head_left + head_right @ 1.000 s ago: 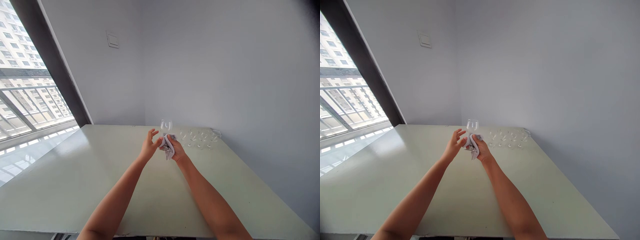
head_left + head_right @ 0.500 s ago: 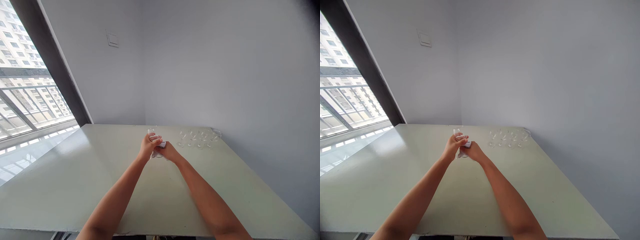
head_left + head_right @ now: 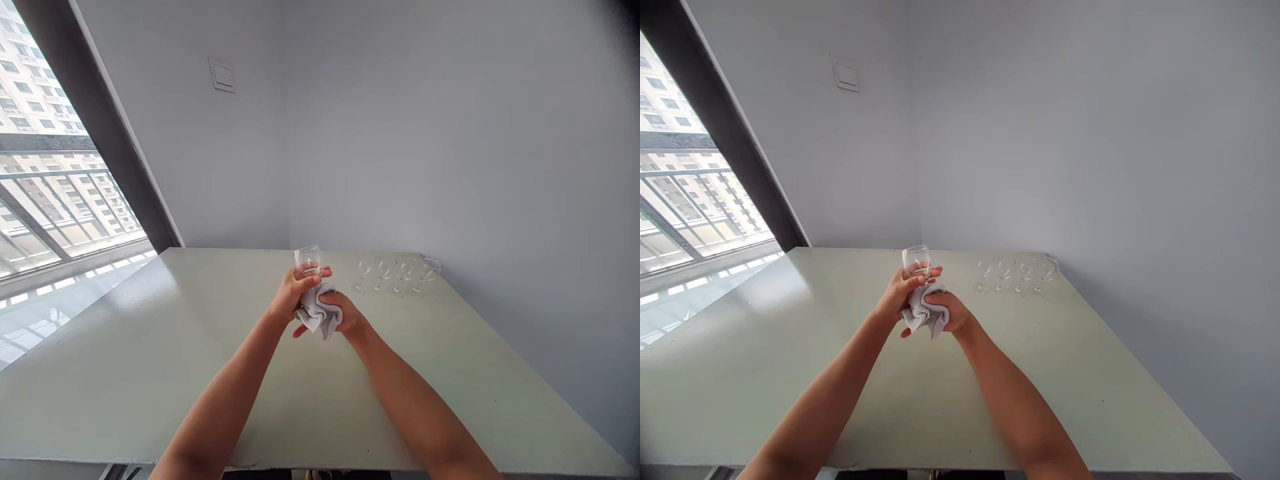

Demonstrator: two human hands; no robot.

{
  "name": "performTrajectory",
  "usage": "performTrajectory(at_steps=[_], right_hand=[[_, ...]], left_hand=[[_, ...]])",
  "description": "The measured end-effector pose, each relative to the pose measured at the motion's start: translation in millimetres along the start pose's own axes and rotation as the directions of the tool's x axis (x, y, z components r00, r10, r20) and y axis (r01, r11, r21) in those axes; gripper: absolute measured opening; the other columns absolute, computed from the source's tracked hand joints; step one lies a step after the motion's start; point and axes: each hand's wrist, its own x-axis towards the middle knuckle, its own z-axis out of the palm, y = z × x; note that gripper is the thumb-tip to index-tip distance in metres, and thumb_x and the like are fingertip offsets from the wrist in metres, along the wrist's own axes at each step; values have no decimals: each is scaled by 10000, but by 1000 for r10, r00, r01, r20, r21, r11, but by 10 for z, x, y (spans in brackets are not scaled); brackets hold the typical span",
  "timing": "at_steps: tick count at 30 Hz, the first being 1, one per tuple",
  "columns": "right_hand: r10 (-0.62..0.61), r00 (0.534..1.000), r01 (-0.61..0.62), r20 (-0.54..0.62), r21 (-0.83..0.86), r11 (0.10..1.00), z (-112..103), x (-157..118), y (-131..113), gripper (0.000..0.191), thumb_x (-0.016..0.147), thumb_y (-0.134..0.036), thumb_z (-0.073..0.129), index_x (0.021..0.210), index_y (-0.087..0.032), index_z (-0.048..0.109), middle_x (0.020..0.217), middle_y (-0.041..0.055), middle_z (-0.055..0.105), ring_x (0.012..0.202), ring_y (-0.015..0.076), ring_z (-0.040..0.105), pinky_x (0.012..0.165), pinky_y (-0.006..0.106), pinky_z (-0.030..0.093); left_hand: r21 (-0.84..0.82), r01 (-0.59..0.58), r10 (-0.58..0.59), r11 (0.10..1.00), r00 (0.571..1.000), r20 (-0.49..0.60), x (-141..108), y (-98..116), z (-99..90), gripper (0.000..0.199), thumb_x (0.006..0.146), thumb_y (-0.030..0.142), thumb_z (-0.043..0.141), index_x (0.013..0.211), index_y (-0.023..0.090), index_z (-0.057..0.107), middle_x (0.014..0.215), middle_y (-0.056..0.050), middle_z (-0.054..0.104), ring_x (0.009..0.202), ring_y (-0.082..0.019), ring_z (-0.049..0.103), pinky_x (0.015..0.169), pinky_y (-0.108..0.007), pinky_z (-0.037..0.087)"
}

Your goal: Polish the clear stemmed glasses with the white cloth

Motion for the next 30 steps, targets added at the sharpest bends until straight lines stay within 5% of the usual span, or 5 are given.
performTrajectory(at_steps=[4, 10, 17, 24, 30], right_hand=[[82, 997, -83, -16, -56, 995, 61, 0, -53, 267, 734, -340, 572, 911, -143, 536, 800, 60, 598, 691, 196, 590, 596, 471, 528], [-34, 952, -67, -305, -313, 947, 94, 1, -177, 128, 654, -198, 600, 772, -146, 598, 678, 9, 555, 601, 123, 526, 548, 324, 531], [-80, 916, -61, -393, -335, 940, 46, -1, -194, 191, 619, -187, 630, 803, -138, 610, 612, -4, 550, 521, 113, 504, 447, 251, 444], [-4, 928, -11, -372, -37, 999, 35, 21, -192, 272, 629, -268, 707, 857, -173, 592, 685, 5, 569, 541, 110, 518, 475, 262, 447], [-98, 768, 25, -633, -122, 992, -239, 45, -174, 323, 633, -409, 689, 823, -171, 582, 647, -3, 556, 517, 100, 492, 507, 252, 432]], left_hand=[[45, -4, 8, 999, 996, -89, 19, 7, -53, 428, 618, 307, 712, 984, 158, 548, 982, -84, 649, 769, -166, 606, 682, -282, 451], [144, -79, 114, 986, 960, -255, 73, -14, -48, 525, 563, 281, 757, 1009, 146, 515, 926, -102, 647, 847, -197, 602, 701, -290, 461], [70, 106, -112, 992, 990, 89, 62, -128, -79, 401, 633, 355, 696, 941, 129, 576, 784, -64, 619, 594, -161, 583, 504, -286, 462], [114, 60, -58, 992, 998, -15, 66, -74, -116, 281, 613, 359, 707, 730, 120, 616, 652, -19, 562, 552, -101, 520, 508, -225, 401], [313, -26, 80, 949, 983, -163, 28, 31, -122, 283, 591, 335, 717, 803, 158, 655, 748, -24, 632, 640, -112, 528, 644, -251, 396]])
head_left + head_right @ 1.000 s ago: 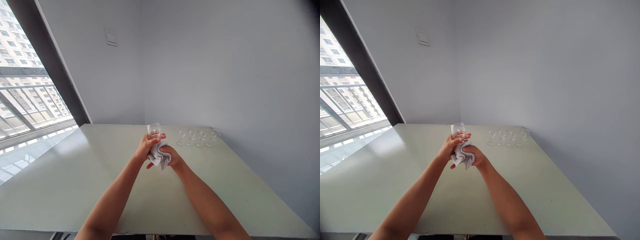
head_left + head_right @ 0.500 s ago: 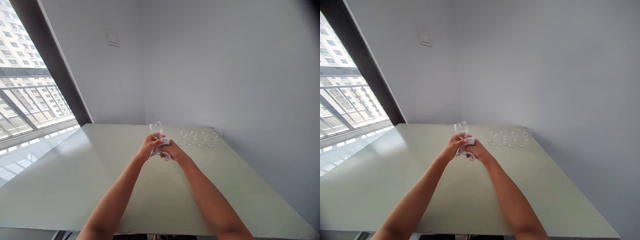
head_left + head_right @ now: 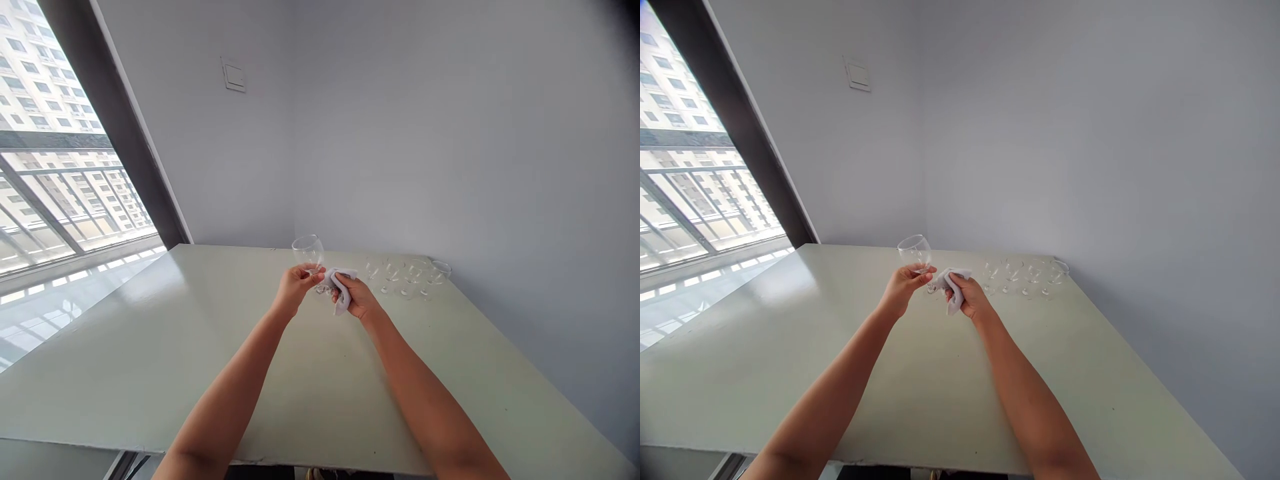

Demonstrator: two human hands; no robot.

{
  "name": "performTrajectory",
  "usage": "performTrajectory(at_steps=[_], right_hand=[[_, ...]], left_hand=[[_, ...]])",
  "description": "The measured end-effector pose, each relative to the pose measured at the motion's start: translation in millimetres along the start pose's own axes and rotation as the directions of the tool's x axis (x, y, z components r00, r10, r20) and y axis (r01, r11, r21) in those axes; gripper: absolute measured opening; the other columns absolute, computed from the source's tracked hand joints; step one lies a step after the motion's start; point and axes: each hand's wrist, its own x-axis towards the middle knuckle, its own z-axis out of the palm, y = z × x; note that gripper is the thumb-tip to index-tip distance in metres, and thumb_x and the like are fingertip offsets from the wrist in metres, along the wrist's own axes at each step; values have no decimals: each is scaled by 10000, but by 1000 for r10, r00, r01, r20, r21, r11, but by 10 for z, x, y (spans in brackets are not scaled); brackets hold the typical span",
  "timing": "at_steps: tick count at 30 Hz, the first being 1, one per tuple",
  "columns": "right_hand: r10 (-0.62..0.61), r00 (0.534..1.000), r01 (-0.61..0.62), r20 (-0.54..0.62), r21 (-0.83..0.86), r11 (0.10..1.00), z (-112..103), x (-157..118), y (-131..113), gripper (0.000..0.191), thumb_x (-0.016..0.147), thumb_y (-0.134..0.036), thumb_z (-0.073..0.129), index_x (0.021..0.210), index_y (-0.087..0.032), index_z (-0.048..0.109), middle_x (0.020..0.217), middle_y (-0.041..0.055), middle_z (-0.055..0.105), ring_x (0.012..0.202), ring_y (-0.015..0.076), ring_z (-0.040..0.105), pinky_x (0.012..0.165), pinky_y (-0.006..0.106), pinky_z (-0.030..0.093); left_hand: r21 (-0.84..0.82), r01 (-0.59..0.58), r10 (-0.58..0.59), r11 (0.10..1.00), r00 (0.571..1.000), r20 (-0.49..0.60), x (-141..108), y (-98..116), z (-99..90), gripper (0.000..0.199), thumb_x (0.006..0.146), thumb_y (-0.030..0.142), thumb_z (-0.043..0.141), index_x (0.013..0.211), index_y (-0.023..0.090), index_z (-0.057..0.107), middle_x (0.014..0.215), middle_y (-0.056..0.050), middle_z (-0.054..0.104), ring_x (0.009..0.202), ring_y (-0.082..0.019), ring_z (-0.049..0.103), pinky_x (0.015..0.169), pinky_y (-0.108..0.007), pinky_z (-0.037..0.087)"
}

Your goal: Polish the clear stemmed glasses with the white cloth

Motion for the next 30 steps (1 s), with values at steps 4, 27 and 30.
performTrajectory(at_steps=[4, 27, 30], right_hand=[[-287, 944, 168, -160, -516, 840, -122, 29, -48, 430, 680, -562, 566, 911, -201, 579, 869, 46, 596, 790, 186, 538, 648, 295, 430], [-600, 790, 399, -125, -638, 659, 496, -345, 216, 271, 758, -427, 484, 898, -198, 519, 845, 49, 584, 777, 196, 539, 664, 288, 413], [-634, 773, 402, 24, -792, 459, 442, -332, 310, 250, 777, -351, 457, 991, -222, 465, 926, 69, 559, 802, 207, 525, 697, 321, 416]], left_hand=[[27, -64, 67, 998, 993, -101, 30, -13, -58, 295, 619, 363, 687, 832, 167, 629, 804, -44, 650, 617, -114, 531, 609, -257, 385], [-420, -173, 53, 891, 958, -281, -47, -155, 277, 186, 708, 335, 620, 742, 178, 526, 770, 12, 536, 598, -59, 479, 623, -198, 421], [-582, -77, -66, 810, 973, -221, -20, -70, 224, 173, 712, 290, 632, 712, 161, 517, 772, 9, 529, 536, -28, 434, 578, -174, 416]])
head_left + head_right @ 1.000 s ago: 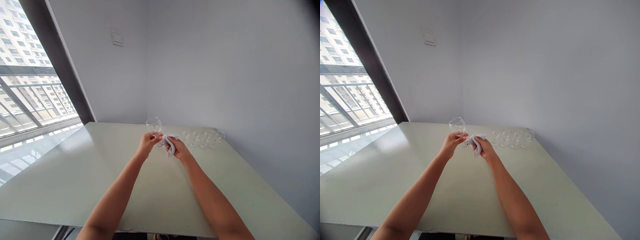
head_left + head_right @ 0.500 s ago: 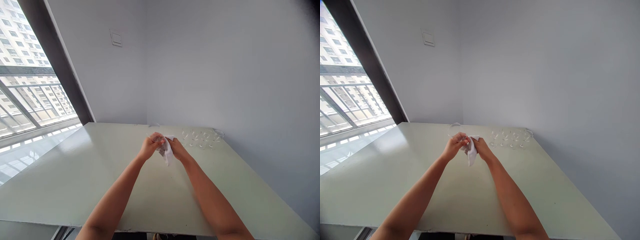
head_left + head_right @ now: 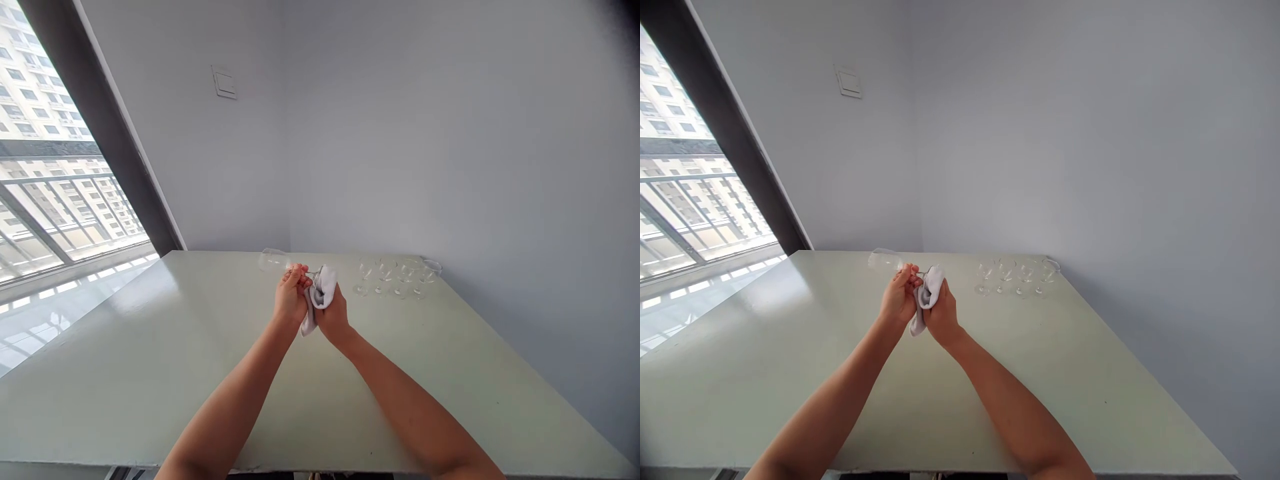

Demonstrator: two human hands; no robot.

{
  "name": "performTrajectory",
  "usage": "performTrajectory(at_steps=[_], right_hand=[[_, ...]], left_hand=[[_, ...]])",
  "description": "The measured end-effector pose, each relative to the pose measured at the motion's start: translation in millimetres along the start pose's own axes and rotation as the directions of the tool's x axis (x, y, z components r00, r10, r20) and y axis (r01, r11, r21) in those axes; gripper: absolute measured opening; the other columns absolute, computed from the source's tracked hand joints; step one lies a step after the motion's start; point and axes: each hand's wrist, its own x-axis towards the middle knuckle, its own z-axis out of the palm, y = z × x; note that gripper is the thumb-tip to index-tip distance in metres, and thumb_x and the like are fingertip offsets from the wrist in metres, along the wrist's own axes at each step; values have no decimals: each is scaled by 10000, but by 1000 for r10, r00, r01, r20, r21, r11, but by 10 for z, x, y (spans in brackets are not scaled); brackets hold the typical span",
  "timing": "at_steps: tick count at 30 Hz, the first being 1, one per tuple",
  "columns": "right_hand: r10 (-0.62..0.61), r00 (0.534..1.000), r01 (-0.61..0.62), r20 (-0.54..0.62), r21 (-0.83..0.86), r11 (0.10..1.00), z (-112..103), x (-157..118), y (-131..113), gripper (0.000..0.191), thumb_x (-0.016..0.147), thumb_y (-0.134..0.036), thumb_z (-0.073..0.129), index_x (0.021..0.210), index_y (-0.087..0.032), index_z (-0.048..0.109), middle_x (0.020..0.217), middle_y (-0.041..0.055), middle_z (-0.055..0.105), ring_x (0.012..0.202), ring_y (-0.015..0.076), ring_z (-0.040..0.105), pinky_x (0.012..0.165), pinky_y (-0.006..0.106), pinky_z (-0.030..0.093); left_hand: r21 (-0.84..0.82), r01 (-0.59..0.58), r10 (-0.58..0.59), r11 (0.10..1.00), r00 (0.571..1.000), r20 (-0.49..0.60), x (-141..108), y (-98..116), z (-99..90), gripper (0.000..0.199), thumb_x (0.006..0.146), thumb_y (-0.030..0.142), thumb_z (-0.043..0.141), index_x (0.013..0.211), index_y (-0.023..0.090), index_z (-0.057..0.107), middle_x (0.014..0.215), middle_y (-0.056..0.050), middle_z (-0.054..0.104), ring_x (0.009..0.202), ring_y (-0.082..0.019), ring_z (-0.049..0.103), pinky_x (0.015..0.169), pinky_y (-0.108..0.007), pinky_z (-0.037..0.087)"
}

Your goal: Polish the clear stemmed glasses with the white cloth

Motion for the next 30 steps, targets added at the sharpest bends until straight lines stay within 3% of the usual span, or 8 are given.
performTrajectory(at_steps=[3, 6, 9, 14, 18, 20, 25, 30], right_hand=[[-173, 983, 182, 64, -202, 962, -32, 47, 131, 206, 773, -308, 457, 954, -214, 479, 869, 88, 545, 748, 218, 506, 643, 338, 408], [-363, 917, 399, 167, -329, 856, -117, 153, 200, 130, 791, -265, 442, 875, -201, 519, 783, 91, 542, 723, 213, 497, 639, 336, 388], [-409, 878, 477, 246, -417, 774, -205, 259, 204, 133, 814, -223, 410, 848, -202, 537, 797, 87, 552, 753, 198, 502, 632, 302, 364], [-69, 932, 256, 356, -512, 820, -300, 258, 281, 143, 770, -176, 434, 870, -204, 532, 884, 49, 575, 688, 153, 521, 541, 242, 301], [182, 798, 154, 575, -486, 860, -361, -39, 433, 43, 717, -236, 524, 734, -202, 542, 746, 9, 597, 612, 142, 517, 523, 231, 275], [191, 762, 121, 619, -426, 896, -380, -230, 502, 74, 695, -268, 561, 718, -199, 546, 743, 4, 605, 636, 147, 523, 536, 227, 286], [159, 848, -2, 506, -298, 955, -371, -490, 627, 87, 714, -273, 543, 726, -186, 538, 726, -2, 588, 653, 137, 508, 568, 222, 323], [164, 857, -19, 489, -288, 957, -349, -473, 695, 72, 710, -260, 540, 697, -190, 531, 711, 1, 587, 632, 138, 501, 551, 223, 318]], left_hand=[[-42, 155, -153, 987, 987, 55, 18, 116, 0, 147, 726, 246, 625, 691, 153, 517, 707, 12, 514, 485, -18, 395, 510, -158, 402], [-38, 295, -290, 955, 952, 103, 50, 198, -20, 141, 733, 230, 618, 681, 145, 518, 644, 14, 493, 452, -18, 373, 452, -154, 384], [-14, 289, -286, 957, 953, 105, 108, 220, -87, 120, 702, 194, 637, 691, 133, 534, 673, 6, 513, 472, -17, 391, 457, -152, 382], [213, 105, -117, 971, 992, 44, 256, 100, -267, 199, 648, 270, 677, 726, 131, 559, 736, -16, 559, 515, -30, 407, 470, -170, 351], [520, 44, -87, 853, 994, 59, 462, -224, -353, 264, 624, 352, 664, 751, 137, 579, 760, -32, 608, 504, -37, 408, 514, -202, 360], [576, 51, -106, 816, 992, 62, 584, -465, -365, 283, 582, 337, 687, 759, 142, 584, 709, -21, 611, 489, -45, 416, 497, -204, 338], [659, 74, -133, 748, 990, 40, 844, -1032, -322, 277, 520, 279, 717, 728, 159, 579, 548, 30, 538, 456, -66, 429, 471, -206, 303], [736, 73, -153, 673, 987, 42, 1001, -1329, -204, 234, 531, 246, 708, 716, 164, 590, 538, 27, 528, 476, -86, 448, 509, -231, 332]])
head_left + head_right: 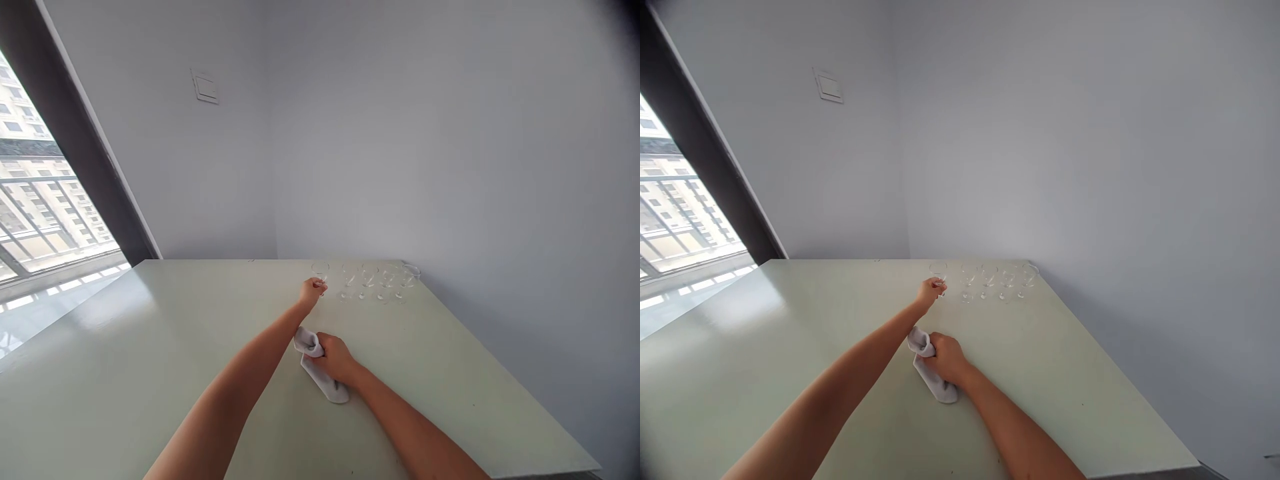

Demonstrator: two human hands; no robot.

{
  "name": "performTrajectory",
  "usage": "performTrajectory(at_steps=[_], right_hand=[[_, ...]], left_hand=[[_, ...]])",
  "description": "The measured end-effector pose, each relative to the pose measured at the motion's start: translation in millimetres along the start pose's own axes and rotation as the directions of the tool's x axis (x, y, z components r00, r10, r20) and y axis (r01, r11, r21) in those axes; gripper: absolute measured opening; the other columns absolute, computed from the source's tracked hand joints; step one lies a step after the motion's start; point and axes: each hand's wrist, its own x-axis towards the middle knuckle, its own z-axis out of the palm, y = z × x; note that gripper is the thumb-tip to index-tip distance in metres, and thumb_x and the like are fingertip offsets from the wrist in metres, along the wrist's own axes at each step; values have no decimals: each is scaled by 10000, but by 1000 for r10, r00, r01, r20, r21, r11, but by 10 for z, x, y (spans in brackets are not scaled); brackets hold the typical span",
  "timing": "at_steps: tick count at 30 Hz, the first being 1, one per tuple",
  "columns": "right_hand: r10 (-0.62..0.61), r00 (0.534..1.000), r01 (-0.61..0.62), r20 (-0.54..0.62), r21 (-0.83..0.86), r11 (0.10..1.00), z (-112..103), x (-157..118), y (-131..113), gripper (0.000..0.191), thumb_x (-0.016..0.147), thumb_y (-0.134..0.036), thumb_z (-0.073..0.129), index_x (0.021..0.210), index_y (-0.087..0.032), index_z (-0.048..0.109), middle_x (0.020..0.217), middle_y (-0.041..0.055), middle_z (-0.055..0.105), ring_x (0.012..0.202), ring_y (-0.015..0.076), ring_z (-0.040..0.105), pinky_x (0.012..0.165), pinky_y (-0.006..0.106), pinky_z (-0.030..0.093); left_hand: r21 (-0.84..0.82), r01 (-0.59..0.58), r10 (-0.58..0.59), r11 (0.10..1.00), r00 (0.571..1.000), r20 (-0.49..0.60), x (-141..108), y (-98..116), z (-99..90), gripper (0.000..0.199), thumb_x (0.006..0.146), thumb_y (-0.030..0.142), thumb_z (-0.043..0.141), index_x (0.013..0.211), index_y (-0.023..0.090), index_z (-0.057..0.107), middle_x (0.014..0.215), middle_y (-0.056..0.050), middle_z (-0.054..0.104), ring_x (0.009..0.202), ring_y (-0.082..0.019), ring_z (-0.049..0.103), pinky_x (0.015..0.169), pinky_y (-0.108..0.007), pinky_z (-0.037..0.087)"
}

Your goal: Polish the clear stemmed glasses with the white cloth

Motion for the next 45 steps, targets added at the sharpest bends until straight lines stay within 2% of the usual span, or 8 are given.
performTrajectory(at_steps=[12, 17, 21, 24, 29, 37, 42, 45], right_hand=[[0, 1000, 0, -3, 50, 999, -10, 5, 32, 100, 716, -285, 546, 708, -186, 548, 723, 10, 596, 627, 135, 499, 554, 230, 332], [46, 998, -53, 30, 313, 948, -25, 16, 91, 167, 699, -332, 582, 751, -174, 590, 734, 3, 609, 671, 150, 520, 598, 246, 370], [129, 982, -188, 137, 666, 722, -68, 38, 168, 289, 636, -392, 664, 777, -142, 629, 704, 5, 612, 653, 154, 531, 622, 277, 402], [143, 977, -209, 158, 850, 484, -111, 51, 208, 314, 594, -367, 721, 795, -138, 644, 711, 14, 622, 661, 151, 544, 650, 287, 417], [104, 980, -187, 170, 963, 192, -126, 48, 233, 294, 584, -335, 749, 808, -181, 638, 716, 6, 633, 678, 156, 571, 683, 286, 433], [123, 980, -165, 155, 984, 70, -222, 42, 253, 484, 771, -615, 431, 972, -213, 610, 920, 63, 655, 868, 208, 599, 750, 341, 452], [299, 953, -48, 53, 999, -25, -352, 86, 434, 281, 767, -457, 553, 838, -202, 649, 831, 36, 651, 711, 148, 593, 699, 304, 477], [370, 929, -17, 31, 999, -42, -407, 92, 518, 216, 737, -397, 610, 793, -194, 656, 735, 17, 633, 618, 120, 560, 602, 266, 473]], left_hand=[[151, 43, -50, 988, 998, 43, 211, -153, 256, 229, 620, 263, 648, 822, 171, 593, 597, 14, 531, 515, -91, 457, 551, -241, 362], [168, 79, -81, 983, 997, 4, 138, -68, 179, 412, 603, 235, 661, 996, 191, 545, 973, -70, 569, 658, -103, 509, 599, -244, 388], [157, 98, -99, 983, 995, -4, -94, 83, -90, 385, 688, 368, 584, 1017, 175, 525, 1109, -114, 527, 777, -139, 524, 643, -268, 399], [110, 103, -120, 989, 978, 168, -407, 228, -359, 423, 745, 527, 453, 872, 146, 587, 982, -107, 593, 781, -156, 547, 663, -282, 414], [117, 51, -112, 992, 790, 603, -966, 396, -675, 466, 683, 558, 537, 866, 132, 590, 844, -61, 605, 785, -169, 534, 678, -277, 401], [375, -205, 96, 904, 953, 288, -946, 825, -799, 199, 673, 343, 544, 728, 160, 491, 650, 29, 469, 633, -110, 448, 576, -230, 341], [556, -373, 346, 743, 925, 159, -862, 1315, -1009, 117, 720, 299, 481, 779, 198, 475, 681, 42, 480, 617, -96, 417, 541, -206, 309], [645, -389, 309, 658, 920, 239, -1037, 1314, -1162, 135, 720, 298, 505, 826, 216, 513, 678, 41, 501, 582, -92, 410, 512, -202, 302]])
